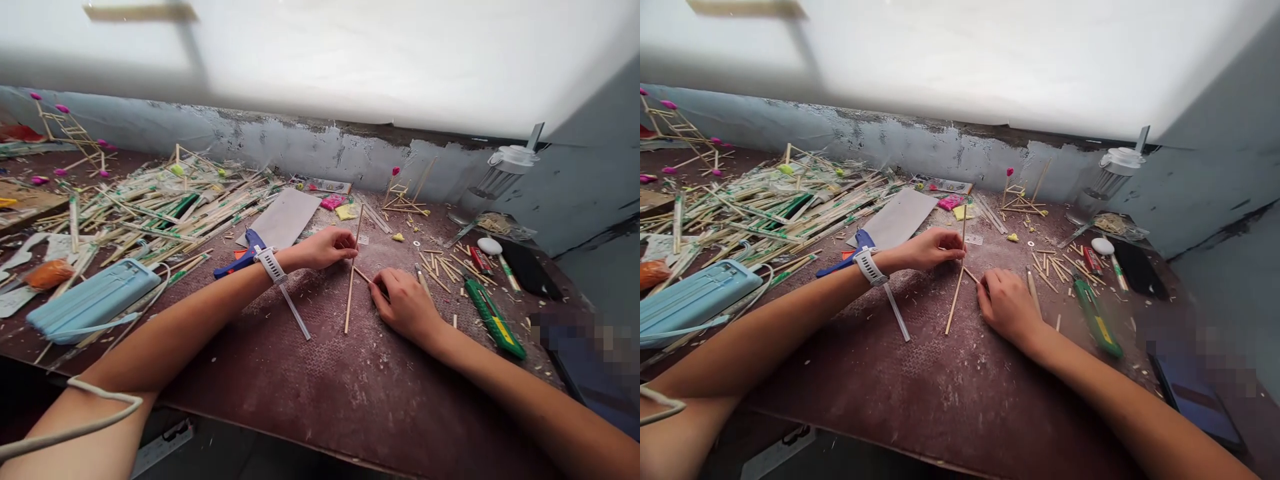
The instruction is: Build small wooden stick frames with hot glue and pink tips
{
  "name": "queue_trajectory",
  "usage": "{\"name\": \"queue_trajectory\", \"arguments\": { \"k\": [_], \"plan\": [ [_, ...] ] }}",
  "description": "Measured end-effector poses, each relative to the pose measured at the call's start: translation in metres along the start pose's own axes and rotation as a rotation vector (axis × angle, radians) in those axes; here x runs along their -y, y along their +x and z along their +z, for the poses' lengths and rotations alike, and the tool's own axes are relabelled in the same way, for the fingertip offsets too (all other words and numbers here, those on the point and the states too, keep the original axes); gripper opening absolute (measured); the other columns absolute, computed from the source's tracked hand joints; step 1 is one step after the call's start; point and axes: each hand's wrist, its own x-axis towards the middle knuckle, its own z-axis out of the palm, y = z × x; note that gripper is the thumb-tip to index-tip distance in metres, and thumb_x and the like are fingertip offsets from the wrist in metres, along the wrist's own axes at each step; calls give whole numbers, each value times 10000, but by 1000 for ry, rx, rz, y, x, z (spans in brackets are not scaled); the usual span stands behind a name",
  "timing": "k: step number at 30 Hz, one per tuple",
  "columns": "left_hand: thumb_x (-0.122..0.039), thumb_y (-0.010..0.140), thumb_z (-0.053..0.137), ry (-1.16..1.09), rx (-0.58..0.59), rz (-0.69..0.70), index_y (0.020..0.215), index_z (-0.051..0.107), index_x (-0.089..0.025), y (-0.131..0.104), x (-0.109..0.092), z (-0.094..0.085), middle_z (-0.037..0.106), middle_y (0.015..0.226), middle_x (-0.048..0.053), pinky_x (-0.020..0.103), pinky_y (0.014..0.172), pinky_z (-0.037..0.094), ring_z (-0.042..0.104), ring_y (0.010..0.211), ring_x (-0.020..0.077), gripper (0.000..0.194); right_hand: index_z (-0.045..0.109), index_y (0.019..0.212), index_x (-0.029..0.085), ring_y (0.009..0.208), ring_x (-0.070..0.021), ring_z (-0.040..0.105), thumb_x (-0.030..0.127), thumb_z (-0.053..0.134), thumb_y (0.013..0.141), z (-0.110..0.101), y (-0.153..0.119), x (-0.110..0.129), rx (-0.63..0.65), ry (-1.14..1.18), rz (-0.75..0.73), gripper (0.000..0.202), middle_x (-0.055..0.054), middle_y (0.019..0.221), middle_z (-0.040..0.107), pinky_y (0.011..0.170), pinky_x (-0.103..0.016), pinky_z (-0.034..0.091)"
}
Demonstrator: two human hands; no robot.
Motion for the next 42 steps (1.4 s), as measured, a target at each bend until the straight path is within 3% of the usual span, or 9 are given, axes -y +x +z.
{"name": "queue_trajectory", "arguments": {
  "k": [42],
  "plan": [
    [-283, 917, 669, 94, -38, 1, 868, 676, -159, -2, -1, 3, 735, 859, 37, 279, 746, 517, 646, 778, 132, 133, 590, 869, 212, 796, -257, 597, 255, 491, 1029, 2, -1, 0, -18, -28, -15, 194, -94, 847, 695, 778, -359, 398]
  ]
}}
